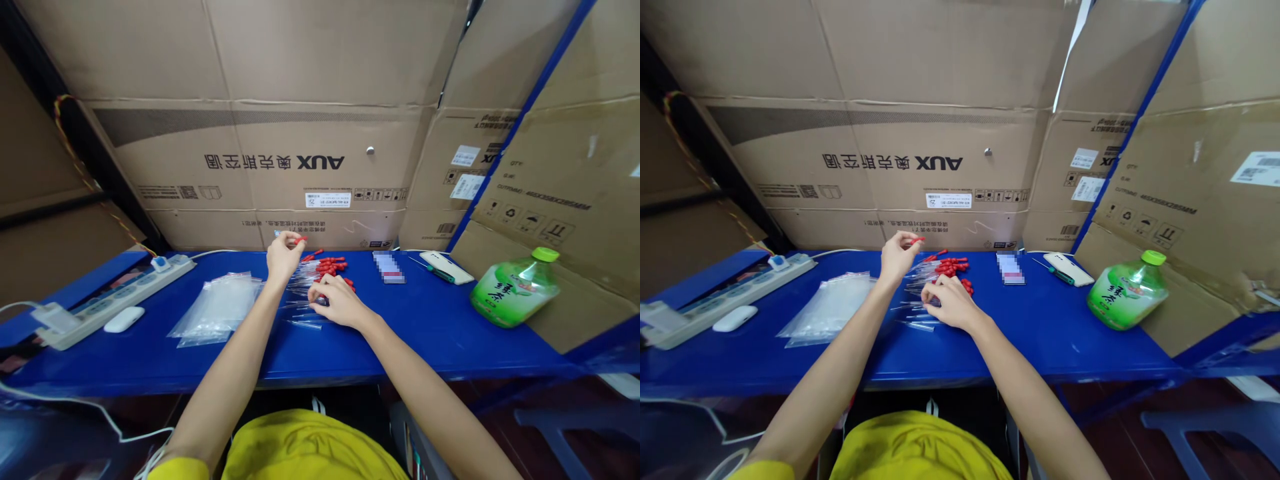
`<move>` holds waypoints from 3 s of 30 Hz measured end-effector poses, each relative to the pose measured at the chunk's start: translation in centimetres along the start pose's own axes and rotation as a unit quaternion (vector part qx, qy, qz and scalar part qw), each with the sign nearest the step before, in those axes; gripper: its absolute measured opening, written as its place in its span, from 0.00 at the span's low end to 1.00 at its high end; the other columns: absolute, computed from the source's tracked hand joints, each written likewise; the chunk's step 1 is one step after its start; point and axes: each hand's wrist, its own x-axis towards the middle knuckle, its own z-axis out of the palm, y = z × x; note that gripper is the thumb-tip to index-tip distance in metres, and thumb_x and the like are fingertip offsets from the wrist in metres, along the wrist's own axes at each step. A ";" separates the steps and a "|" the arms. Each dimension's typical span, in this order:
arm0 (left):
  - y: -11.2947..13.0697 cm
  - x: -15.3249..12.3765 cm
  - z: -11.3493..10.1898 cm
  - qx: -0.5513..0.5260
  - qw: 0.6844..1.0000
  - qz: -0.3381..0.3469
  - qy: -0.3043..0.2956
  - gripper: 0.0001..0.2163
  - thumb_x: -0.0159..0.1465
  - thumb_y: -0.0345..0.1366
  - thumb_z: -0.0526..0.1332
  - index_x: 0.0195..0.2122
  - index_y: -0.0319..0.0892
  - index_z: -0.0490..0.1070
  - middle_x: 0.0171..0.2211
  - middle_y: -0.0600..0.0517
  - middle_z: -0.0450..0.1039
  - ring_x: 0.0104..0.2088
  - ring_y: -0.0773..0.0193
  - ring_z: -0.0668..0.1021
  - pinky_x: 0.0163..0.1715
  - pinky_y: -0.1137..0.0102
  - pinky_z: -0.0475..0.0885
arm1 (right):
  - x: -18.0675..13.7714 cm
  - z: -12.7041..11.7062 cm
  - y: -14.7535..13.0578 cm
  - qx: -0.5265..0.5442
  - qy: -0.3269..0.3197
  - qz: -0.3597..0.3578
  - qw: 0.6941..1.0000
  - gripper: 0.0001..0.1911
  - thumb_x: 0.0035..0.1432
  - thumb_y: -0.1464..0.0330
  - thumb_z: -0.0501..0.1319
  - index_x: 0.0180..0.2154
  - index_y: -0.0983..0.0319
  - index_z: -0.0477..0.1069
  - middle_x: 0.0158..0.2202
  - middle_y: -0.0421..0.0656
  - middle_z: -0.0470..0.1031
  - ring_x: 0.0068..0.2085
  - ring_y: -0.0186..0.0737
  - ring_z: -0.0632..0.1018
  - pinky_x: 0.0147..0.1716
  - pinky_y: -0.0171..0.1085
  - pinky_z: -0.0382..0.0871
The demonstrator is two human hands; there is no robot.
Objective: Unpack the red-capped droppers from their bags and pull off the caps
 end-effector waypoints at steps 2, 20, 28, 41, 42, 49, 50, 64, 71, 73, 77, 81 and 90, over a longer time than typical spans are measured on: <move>-0.1 -0.2 0.2 0.030 0.998 0.003 -0.062 0.11 0.58 0.42 0.69 0.42 0.47 0.79 0.36 0.51 0.84 0.39 0.58 0.82 0.39 0.67 0.69 | 0.0 0.3 0.1 -0.030 -0.014 -0.010 0.999 0.05 0.61 0.70 0.69 0.40 0.59 0.76 0.38 0.42 0.74 0.46 0.42 0.73 0.50 0.41 0.60; 0.4 -2.4 1.3 -0.122 0.902 0.034 -0.413 0.19 0.57 0.52 0.70 0.37 0.40 0.80 0.29 0.50 0.78 0.29 0.63 0.76 0.32 0.69 0.69 | 0.7 -1.5 5.2 0.240 0.268 0.186 0.914 0.15 0.62 0.56 0.61 0.37 0.61 0.74 0.37 0.45 0.82 0.38 0.42 0.80 0.42 0.38 0.72; -1.3 -0.8 -0.2 0.138 0.901 0.193 -0.364 0.08 0.58 0.40 0.70 0.37 0.46 0.80 0.33 0.51 0.81 0.33 0.60 0.79 0.35 0.69 0.67 | -0.8 -3.1 6.0 -0.019 0.188 0.222 0.957 0.04 0.60 0.66 0.63 0.33 0.59 0.75 0.32 0.40 0.80 0.37 0.41 0.76 0.39 0.37 0.66; -0.7 -1.4 -0.2 0.146 0.891 0.238 -0.359 0.05 0.55 0.34 0.71 0.31 0.45 0.77 0.34 0.52 0.79 0.34 0.60 0.77 0.37 0.68 0.67 | -0.8 -2.6 4.6 -0.116 0.120 0.182 0.969 0.03 0.63 0.66 0.66 0.36 0.58 0.74 0.36 0.42 0.79 0.43 0.45 0.74 0.41 0.39 0.63; -0.2 -1.3 -0.5 0.124 0.896 0.243 -0.351 0.04 0.57 0.36 0.70 0.32 0.44 0.77 0.34 0.51 0.78 0.33 0.61 0.77 0.37 0.68 0.68 | -0.7 -2.6 4.3 -0.108 0.135 0.177 0.969 0.04 0.65 0.65 0.64 0.37 0.58 0.74 0.36 0.42 0.79 0.43 0.45 0.74 0.42 0.39 0.64; 3.0 -2.3 -2.0 -0.155 0.929 0.140 -0.307 0.14 0.65 0.44 0.66 0.47 0.42 0.72 0.41 0.48 0.76 0.38 0.63 0.78 0.37 0.70 0.73 | 0.0 -1.7 1.9 -0.044 0.170 0.080 0.981 0.14 0.75 0.61 0.51 0.52 0.59 0.71 0.49 0.47 0.79 0.50 0.45 0.76 0.49 0.40 0.64; 3.2 -2.6 -1.9 -0.180 0.922 0.129 -0.318 0.16 0.65 0.43 0.66 0.51 0.43 0.71 0.43 0.47 0.76 0.38 0.64 0.79 0.38 0.69 0.74 | 0.1 -1.6 1.8 -0.029 0.168 0.079 0.982 0.15 0.76 0.61 0.49 0.51 0.59 0.71 0.47 0.47 0.80 0.48 0.44 0.77 0.48 0.39 0.64; 2.2 -2.8 0.0 -0.156 0.931 0.169 -0.284 0.13 0.69 0.46 0.62 0.38 0.41 0.70 0.25 0.55 0.71 0.25 0.69 0.71 0.28 0.73 0.66 | 0.6 -0.8 1.8 -0.008 0.182 0.121 0.976 0.20 0.77 0.60 0.43 0.39 0.58 0.69 0.30 0.42 0.79 0.29 0.40 0.78 0.32 0.35 0.57; 2.5 -2.8 0.8 -0.239 0.944 0.097 -0.207 0.14 0.66 0.46 0.66 0.34 0.40 0.71 0.24 0.54 0.72 0.24 0.69 0.70 0.27 0.73 0.65 | 1.1 -1.1 0.4 -0.122 0.171 0.156 0.965 0.19 0.77 0.64 0.43 0.42 0.60 0.70 0.30 0.45 0.80 0.29 0.42 0.79 0.29 0.36 0.52; 2.5 -2.7 0.8 -0.254 0.944 0.086 -0.192 0.14 0.65 0.46 0.66 0.34 0.40 0.71 0.24 0.54 0.72 0.24 0.70 0.70 0.26 0.74 0.64 | 1.2 -1.3 0.1 -0.140 0.168 0.164 0.962 0.19 0.77 0.64 0.43 0.43 0.61 0.70 0.30 0.45 0.81 0.29 0.41 0.79 0.29 0.36 0.51; 2.8 -2.7 1.0 -0.274 0.943 0.081 -0.169 0.14 0.65 0.46 0.67 0.33 0.40 0.72 0.24 0.54 0.72 0.25 0.70 0.71 0.27 0.74 0.65 | 1.6 -1.4 -0.2 -0.147 0.172 0.163 0.960 0.19 0.77 0.65 0.43 0.43 0.62 0.70 0.30 0.45 0.81 0.28 0.40 0.79 0.28 0.36 0.51; 3.1 -3.0 1.7 -0.278 0.947 0.086 -0.140 0.14 0.64 0.46 0.68 0.33 0.40 0.72 0.24 0.54 0.72 0.24 0.70 0.72 0.27 0.74 0.67 | 1.9 -1.1 -0.5 -0.139 0.186 0.154 0.960 0.19 0.77 0.65 0.44 0.42 0.62 0.70 0.29 0.44 0.80 0.27 0.40 0.78 0.28 0.35 0.52; 1.6 4.4 -4.7 -0.338 0.928 0.062 0.147 0.13 0.66 0.44 0.67 0.34 0.42 0.65 0.24 0.58 0.69 0.21 0.74 0.68 0.23 0.78 0.63 | -1.1 -1.8 2.5 -0.155 0.187 0.210 0.947 0.20 0.78 0.63 0.43 0.45 0.63 0.71 0.26 0.44 0.78 0.27 0.41 0.78 0.27 0.36 0.51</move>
